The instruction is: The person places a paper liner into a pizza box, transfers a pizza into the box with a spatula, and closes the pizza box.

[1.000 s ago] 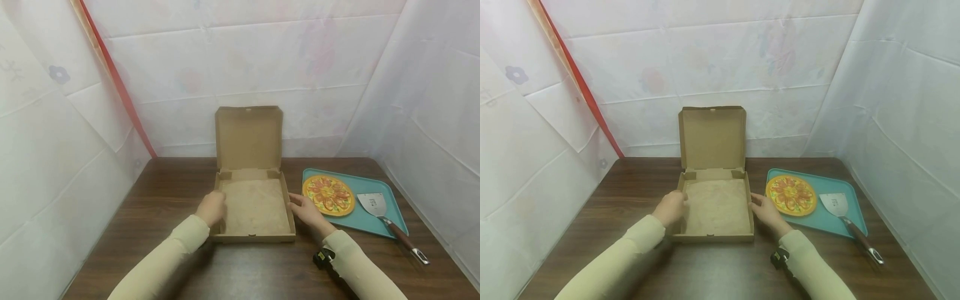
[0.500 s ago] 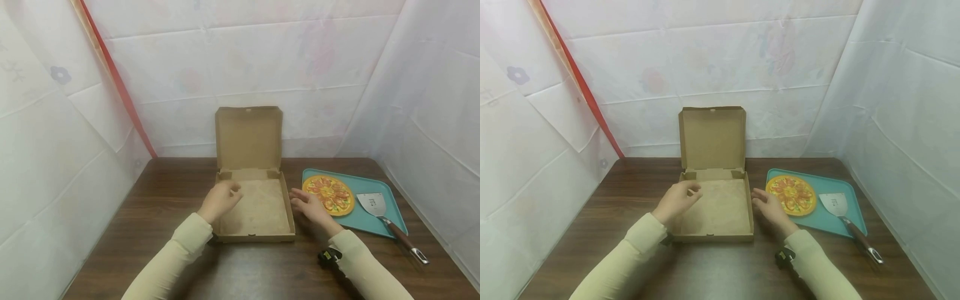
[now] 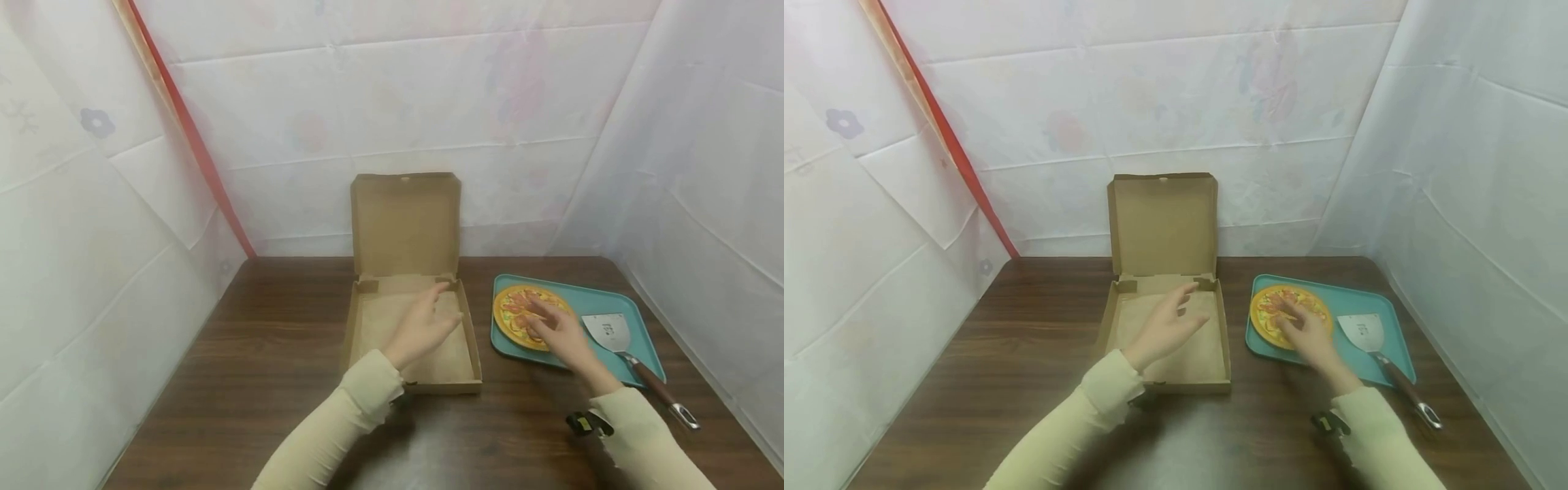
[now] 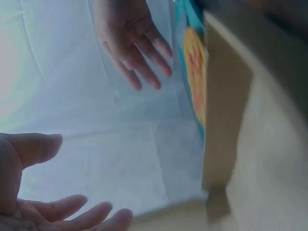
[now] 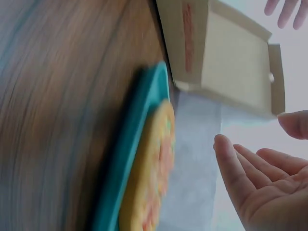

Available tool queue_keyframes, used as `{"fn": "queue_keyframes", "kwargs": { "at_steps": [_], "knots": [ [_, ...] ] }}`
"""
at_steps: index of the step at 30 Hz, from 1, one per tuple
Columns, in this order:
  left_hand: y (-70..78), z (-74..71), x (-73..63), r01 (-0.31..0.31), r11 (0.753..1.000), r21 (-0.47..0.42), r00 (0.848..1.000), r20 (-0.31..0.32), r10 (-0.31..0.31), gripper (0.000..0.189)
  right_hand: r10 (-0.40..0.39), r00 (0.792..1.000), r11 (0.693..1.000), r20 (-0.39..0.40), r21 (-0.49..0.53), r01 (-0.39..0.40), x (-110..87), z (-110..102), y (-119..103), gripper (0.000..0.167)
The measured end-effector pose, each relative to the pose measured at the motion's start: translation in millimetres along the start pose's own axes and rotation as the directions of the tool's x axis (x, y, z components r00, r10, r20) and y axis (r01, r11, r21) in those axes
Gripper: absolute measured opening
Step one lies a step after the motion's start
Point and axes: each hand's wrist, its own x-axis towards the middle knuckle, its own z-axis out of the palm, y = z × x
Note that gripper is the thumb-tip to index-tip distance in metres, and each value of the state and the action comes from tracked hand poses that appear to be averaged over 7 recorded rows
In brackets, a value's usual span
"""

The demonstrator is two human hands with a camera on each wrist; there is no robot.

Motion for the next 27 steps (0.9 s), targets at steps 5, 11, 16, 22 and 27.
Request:
{"fn": "queue_keyframes", "kwargs": {
  "at_steps": [5, 11, 16, 22, 27],
  "knots": [
    [9.8, 25.8, 4.9, 0.008, 0.998, -0.066, 0.999, 0.047, -0.005, 0.074, 0.006, 0.999, 0.994, -0.038, -0.113, -0.01, -17.5, -30, 6, 0.064],
    [12.4, 52.3, 12.8, 0.036, 0.99, -0.135, 0.996, 0.082, -0.025, 0.078, 0.016, 0.988, 0.968, -0.157, -0.244, -0.055, -37.4, -62, 23, 0.062],
    [11.6, 78.4, 22.5, 0.065, 0.988, -0.138, 0.996, 0.067, -0.056, 0.082, 0.086, 0.981, 0.941, -0.172, -0.31, -0.136, -54.2, -86, 44, 0.066],
    [14.4, 109.8, 28.0, 0.086, 0.981, -0.172, 0.996, 0.033, -0.082, 0.074, 0.154, 0.978, 0.896, -0.139, -0.398, -0.197, -69.5, -110, 66, 0.074],
    [16.9, 127.4, 26.4, 0.22, 0.967, -0.127, 0.976, 0.034, -0.217, 0.083, 0.261, 0.964, 0.858, -0.051, -0.445, -0.255, -75.8, -120, 77, 0.083]
  ]
}}
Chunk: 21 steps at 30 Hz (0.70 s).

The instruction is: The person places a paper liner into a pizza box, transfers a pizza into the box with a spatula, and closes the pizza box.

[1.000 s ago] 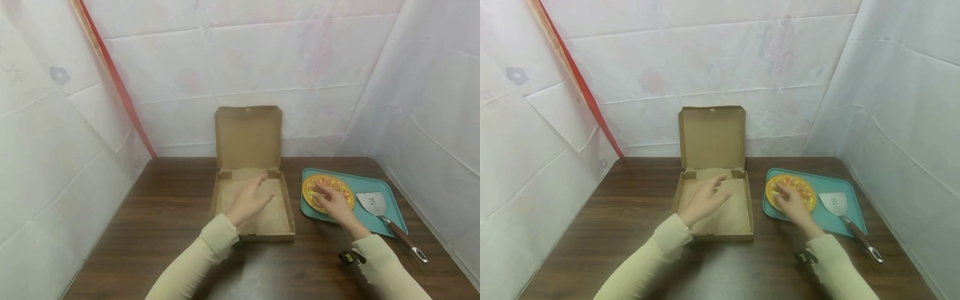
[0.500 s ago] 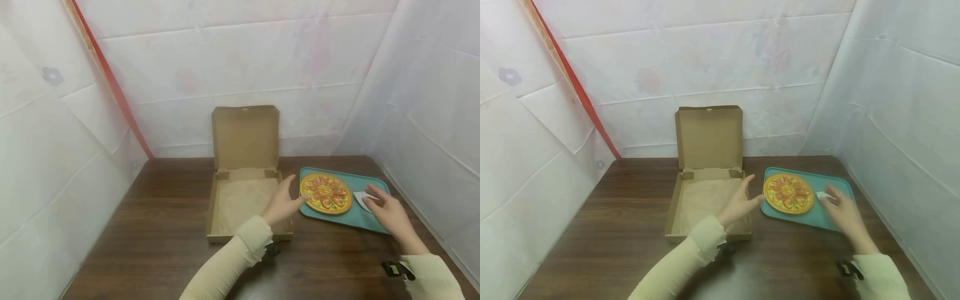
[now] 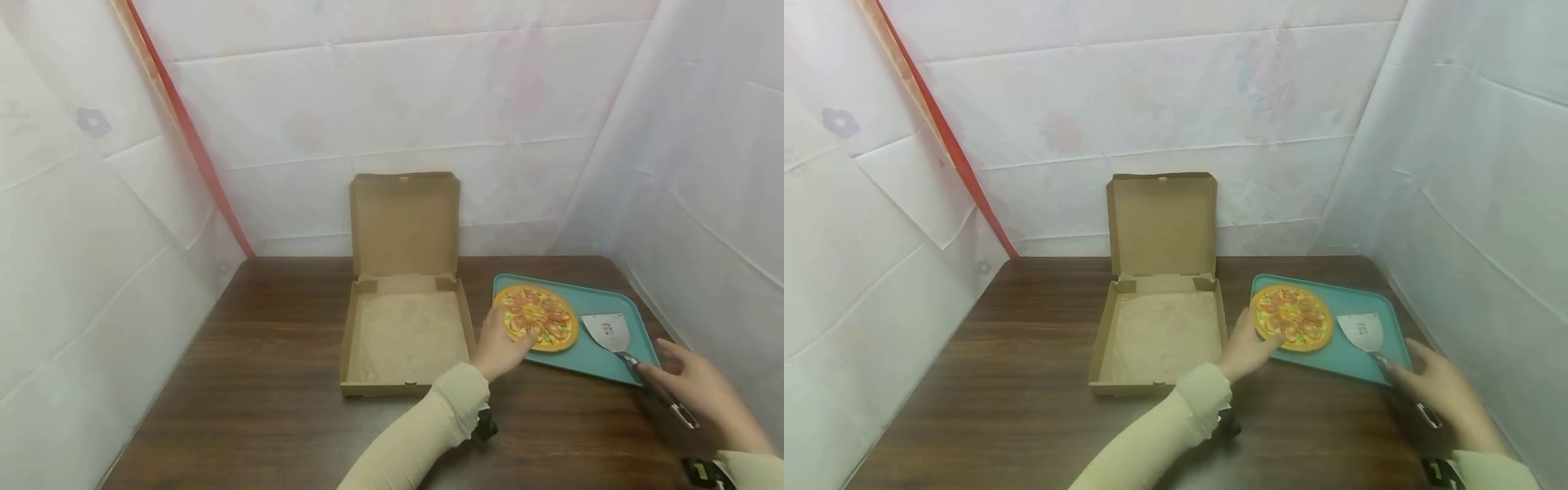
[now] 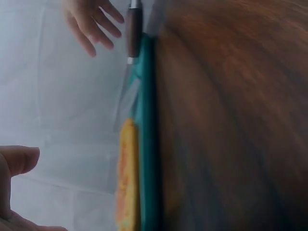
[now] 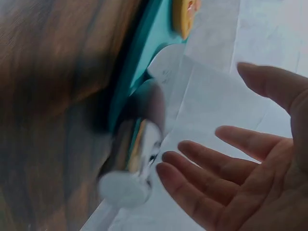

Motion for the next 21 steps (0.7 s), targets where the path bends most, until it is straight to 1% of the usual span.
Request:
{"fn": "queue_keyframes", "kwargs": {
  "at_steps": [2, 4, 8, 13, 16, 18, 21],
  "knots": [
    [-0.6, 4.5, 0.7, 0.035, 0.999, 0.014, 0.999, -0.007, -0.035, 0.083, 0.037, 0.997, 0.999, 0.063, -0.029, -0.035, -0.8, 0, 5, 0.088],
    [-1.0, 8.0, 1.9, 0.059, 0.998, 0.012, 0.998, -0.015, -0.059, 0.081, 0.045, 0.995, 0.996, 0.093, -0.075, -0.038, -1.1, 1, 9, 0.09],
    [-3.2, 13.3, 5.3, 0.11, 0.994, -0.011, 0.994, -0.019, -0.11, 0.076, 0.033, 0.993, 0.993, 0.113, -0.114, -0.02, -0.8, 4, 15, 0.092],
    [-8.0, 19.0, 8.6, 0.164, 0.986, -0.029, 0.986, -0.03, -0.164, 0.069, 0.023, 0.993, 0.995, 0.112, -0.1, -0.011, -1.0, 9, 21, 0.092],
    [-10.5, 22.0, 10.7, 0.17, 0.984, -0.043, 0.984, -0.052, -0.173, 0.067, 0.035, 0.994, 0.995, 0.105, -0.096, -0.025, -1.5, 12, 24, 0.089],
    [-12.1, 23.9, 12.1, 0.163, 0.986, -0.037, 0.983, -0.081, -0.165, 0.063, 0.04, 0.994, 0.995, 0.1, -0.097, -0.031, -2.2, 14, 26, 0.087],
    [-15.1, 26.9, 14.5, 0.127, 0.992, 0.017, 0.983, -0.134, -0.123, 0.052, 0.041, 0.995, 0.994, 0.093, -0.102, -0.031, -3.1, 14, 28, 0.084]
  ]
}}
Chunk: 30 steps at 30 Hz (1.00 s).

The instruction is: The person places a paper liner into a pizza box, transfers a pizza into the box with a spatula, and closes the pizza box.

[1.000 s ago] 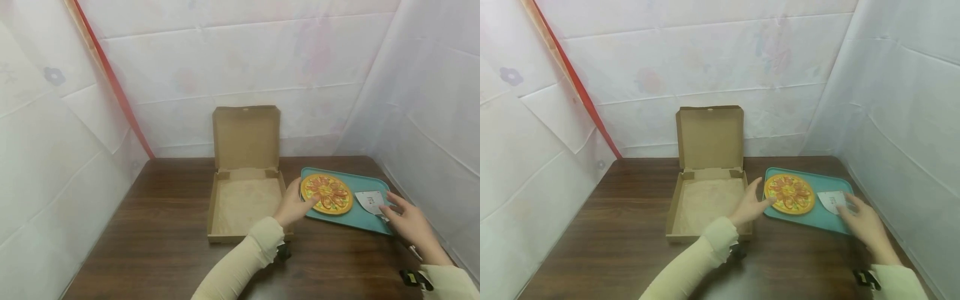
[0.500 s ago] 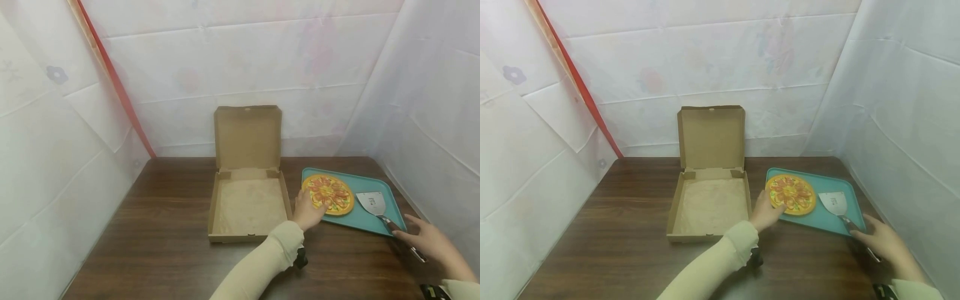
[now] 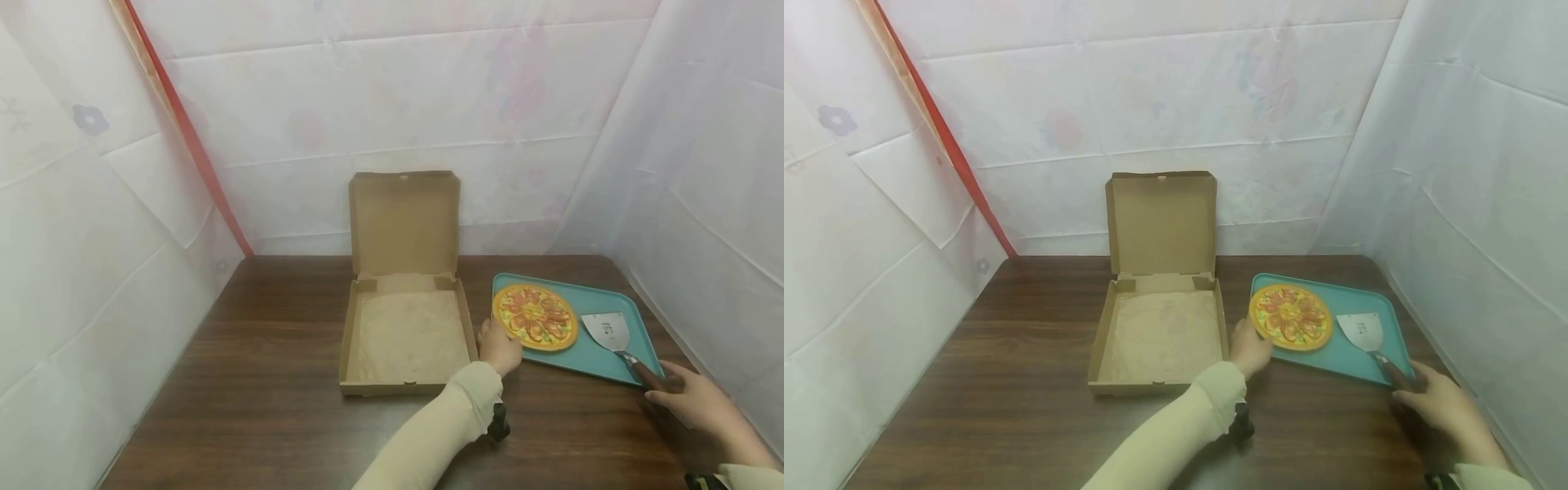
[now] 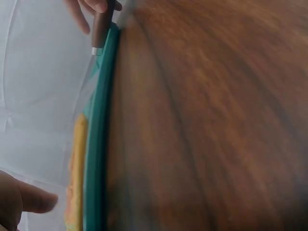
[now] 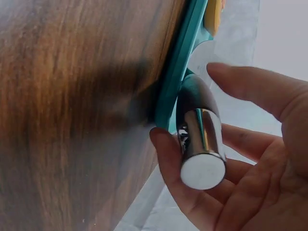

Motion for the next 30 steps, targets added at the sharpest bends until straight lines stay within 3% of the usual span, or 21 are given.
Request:
{"fn": "queue_keyframes", "kwargs": {
  "at_steps": [3, 6, 12, 17, 22, 30],
  "knots": [
    [-3.3, 4.2, 2.8, -0.016, 0.998, 0.063, 0.999, -0.047, 0.019, 0.049, -0.003, 1.0, 1.0, -0.005, 0.007, 0.003, -1.1, 0, 1, 0.079],
    [-6.9, 9.1, 6.9, 0.011, 0.994, 0.104, 0.997, -0.072, -0.003, 0.058, 0.014, 1.0, 0.999, 0.011, 0.032, -0.014, -0.7, 0, 2, 0.076],
    [-9.0, 12.6, 14.2, 0.078, 0.982, 0.173, 0.995, -0.082, -0.065, 0.07, 0.054, 0.998, 0.994, 0.038, 0.093, -0.057, -2.1, 0, 0, 0.067],
    [-8.5, 12.7, 15.5, 0.088, 0.977, 0.195, 0.993, -0.089, -0.071, 0.069, 0.055, 0.998, 0.989, 0.027, 0.136, -0.058, -5.4, -2, -5, 0.059],
    [-8.6, 13.8, 14.8, 0.099, 0.975, 0.197, 0.993, -0.087, -0.083, 0.072, 0.056, 0.998, 0.993, 0.025, 0.106, -0.058, -5.4, -8, -7, 0.061],
    [-7.1, 16.8, 10.3, 0.099, 0.976, 0.192, 0.994, -0.068, -0.087, 0.076, -0.018, 1.0, 0.999, -0.012, 0.031, 0.018, -3.8, -25, -5, 0.046]
  ]
}}
